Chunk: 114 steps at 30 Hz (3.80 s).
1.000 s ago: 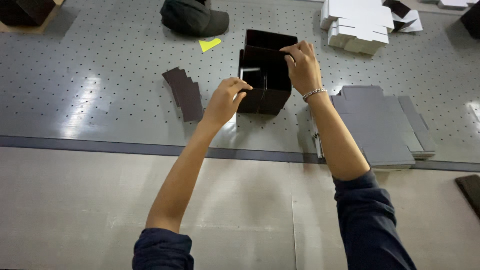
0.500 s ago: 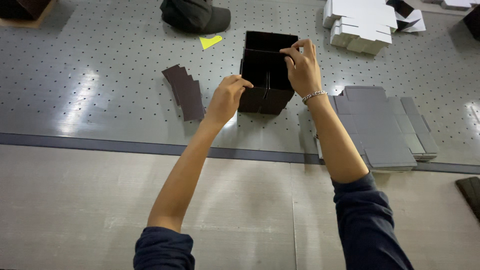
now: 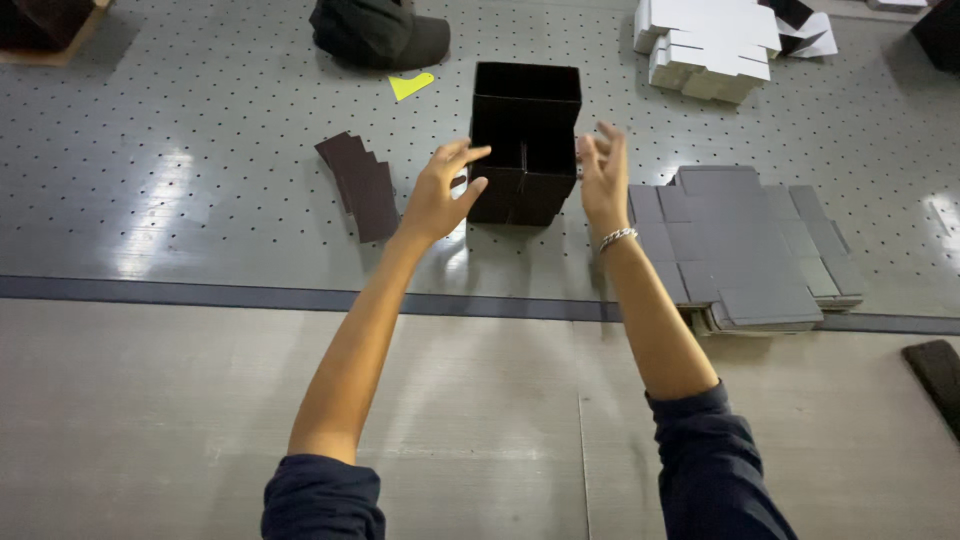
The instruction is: The person assembles a small rectangular box from a flat white cardboard sheet and dark brown inserts. They fold the sheet along pre-scored lines, insert the dark pieces into slots, and stack the finished box with others on the table.
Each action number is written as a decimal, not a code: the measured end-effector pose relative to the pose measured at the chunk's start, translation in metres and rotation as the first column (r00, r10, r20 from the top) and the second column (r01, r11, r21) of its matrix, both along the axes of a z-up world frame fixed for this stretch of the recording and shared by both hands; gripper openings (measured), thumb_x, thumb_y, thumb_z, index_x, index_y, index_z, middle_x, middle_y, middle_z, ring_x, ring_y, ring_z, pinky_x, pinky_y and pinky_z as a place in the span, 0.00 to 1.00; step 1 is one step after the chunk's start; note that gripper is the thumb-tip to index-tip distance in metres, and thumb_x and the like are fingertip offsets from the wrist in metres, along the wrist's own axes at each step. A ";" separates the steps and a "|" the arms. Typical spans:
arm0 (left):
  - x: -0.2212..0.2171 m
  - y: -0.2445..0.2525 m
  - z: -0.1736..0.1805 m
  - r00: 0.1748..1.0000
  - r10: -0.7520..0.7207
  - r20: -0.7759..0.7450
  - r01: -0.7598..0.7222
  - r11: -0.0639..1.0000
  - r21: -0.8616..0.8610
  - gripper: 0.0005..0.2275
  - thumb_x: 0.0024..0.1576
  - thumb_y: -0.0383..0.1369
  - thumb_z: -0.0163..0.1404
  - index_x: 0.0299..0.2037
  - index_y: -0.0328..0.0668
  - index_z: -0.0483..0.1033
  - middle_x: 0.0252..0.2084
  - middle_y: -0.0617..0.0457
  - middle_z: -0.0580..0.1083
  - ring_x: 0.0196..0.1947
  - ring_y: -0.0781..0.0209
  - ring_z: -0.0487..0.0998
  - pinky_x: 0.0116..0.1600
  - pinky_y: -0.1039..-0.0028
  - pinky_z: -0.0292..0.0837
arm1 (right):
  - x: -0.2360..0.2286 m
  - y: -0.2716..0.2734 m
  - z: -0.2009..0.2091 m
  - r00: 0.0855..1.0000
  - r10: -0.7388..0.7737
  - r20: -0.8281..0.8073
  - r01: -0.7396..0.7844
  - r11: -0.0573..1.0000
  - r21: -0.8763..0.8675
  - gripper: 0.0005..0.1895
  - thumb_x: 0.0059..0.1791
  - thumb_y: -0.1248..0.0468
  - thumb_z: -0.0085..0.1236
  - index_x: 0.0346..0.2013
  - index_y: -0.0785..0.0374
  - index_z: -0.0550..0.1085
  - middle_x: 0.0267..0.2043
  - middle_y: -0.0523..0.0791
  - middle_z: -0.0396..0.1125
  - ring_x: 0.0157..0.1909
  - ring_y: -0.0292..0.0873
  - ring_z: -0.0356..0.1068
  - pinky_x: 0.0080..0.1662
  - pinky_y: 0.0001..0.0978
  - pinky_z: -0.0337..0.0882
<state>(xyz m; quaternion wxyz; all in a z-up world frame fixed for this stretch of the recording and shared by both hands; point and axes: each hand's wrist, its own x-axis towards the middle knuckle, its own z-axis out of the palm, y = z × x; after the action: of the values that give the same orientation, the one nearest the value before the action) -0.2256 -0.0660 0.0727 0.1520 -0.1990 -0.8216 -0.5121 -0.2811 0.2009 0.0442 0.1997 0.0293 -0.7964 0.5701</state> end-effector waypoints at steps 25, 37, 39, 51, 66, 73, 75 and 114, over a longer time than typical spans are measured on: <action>0.061 0.011 -0.005 0.993 0.076 -0.092 -0.077 0.997 0.000 0.23 0.64 0.48 0.52 0.65 0.52 0.64 0.70 0.37 0.57 0.67 0.32 0.63 0.63 0.54 0.73 | 0.065 0.025 0.009 0.998 0.061 -0.023 -0.059 0.993 0.098 0.16 0.60 0.55 0.47 0.60 0.57 0.68 0.55 0.53 0.68 0.52 0.49 0.73 0.49 0.38 0.76; 0.204 0.033 -0.098 0.984 -0.169 0.050 0.170 0.834 -0.525 0.21 0.59 0.43 0.54 0.59 0.44 0.70 0.66 0.39 0.64 0.72 0.39 0.59 0.76 0.52 0.49 | 0.175 0.115 -0.011 0.914 -0.327 0.241 -0.074 0.448 0.891 0.42 0.47 0.40 0.57 0.72 0.51 0.62 0.71 0.54 0.59 0.72 0.59 0.55 0.66 0.55 0.59; 0.199 0.036 -0.121 0.989 -0.146 0.033 0.141 0.833 -0.534 0.22 0.59 0.48 0.53 0.59 0.49 0.70 0.66 0.41 0.64 0.71 0.40 0.61 0.75 0.54 0.52 | 0.167 0.124 -0.025 0.919 -0.332 0.212 -0.019 0.501 0.865 0.28 0.48 0.46 0.58 0.63 0.44 0.72 0.53 0.44 0.72 0.54 0.51 0.73 0.53 0.48 0.74; 0.230 0.060 -0.082 0.984 -0.163 -0.064 0.147 0.967 -0.208 0.16 0.60 0.36 0.53 0.58 0.51 0.72 0.63 0.47 0.68 0.67 0.45 0.66 0.71 0.55 0.60 | 0.244 0.165 0.011 0.805 -0.522 -0.282 0.528 0.847 -0.060 0.17 0.50 0.61 0.77 0.30 0.58 0.72 0.26 0.40 0.60 0.30 0.34 0.61 0.33 0.22 0.59; 0.237 0.125 -0.110 0.918 -0.389 0.077 0.396 0.888 -0.235 0.08 0.58 0.34 0.56 0.46 0.47 0.78 0.61 0.45 0.69 0.65 0.38 0.68 0.67 0.53 0.66 | 0.178 0.113 -0.029 0.896 -0.406 -0.177 0.359 0.433 0.827 0.18 0.45 0.52 0.70 0.33 0.58 0.70 0.36 0.44 0.70 0.41 0.50 0.73 0.41 0.46 0.75; 0.235 0.128 -0.120 0.924 -0.372 0.087 0.379 0.867 -0.323 0.10 0.61 0.39 0.53 0.51 0.55 0.76 0.61 0.53 0.69 0.65 0.45 0.68 0.68 0.57 0.65 | 0.135 0.157 -0.017 0.932 -0.287 0.220 0.112 0.807 0.580 0.11 0.47 0.52 0.65 0.41 0.49 0.81 0.40 0.43 0.76 0.48 0.55 0.74 0.50 0.48 0.72; 0.236 0.128 -0.115 0.926 -0.357 0.124 0.378 0.876 -0.299 0.10 0.63 0.42 0.51 0.53 0.58 0.75 0.61 0.57 0.68 0.67 0.50 0.67 0.70 0.60 0.64 | 0.140 0.165 -0.003 0.872 -0.470 -0.135 0.430 0.606 0.669 0.05 0.54 0.58 0.56 0.38 0.53 0.78 0.36 0.47 0.72 0.41 0.57 0.75 0.44 0.51 0.74; 0.268 0.033 -0.154 0.905 -0.421 -0.067 0.228 0.612 -0.758 0.32 0.52 0.34 0.50 0.70 0.42 0.61 0.65 0.44 0.67 0.67 0.44 0.66 0.70 0.56 0.63 | 0.370 0.060 -0.058 0.937 0.350 0.003 -0.164 0.431 0.887 0.19 0.49 0.75 0.53 0.53 0.57 0.76 0.48 0.42 0.69 0.63 0.47 0.65 0.59 0.36 0.71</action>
<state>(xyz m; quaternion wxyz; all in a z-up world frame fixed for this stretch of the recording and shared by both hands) 0.0425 -0.0334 -0.0817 0.0606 -0.4493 -0.8818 -0.1298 0.0889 0.2606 -0.0135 0.1384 0.3001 -0.9384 0.1006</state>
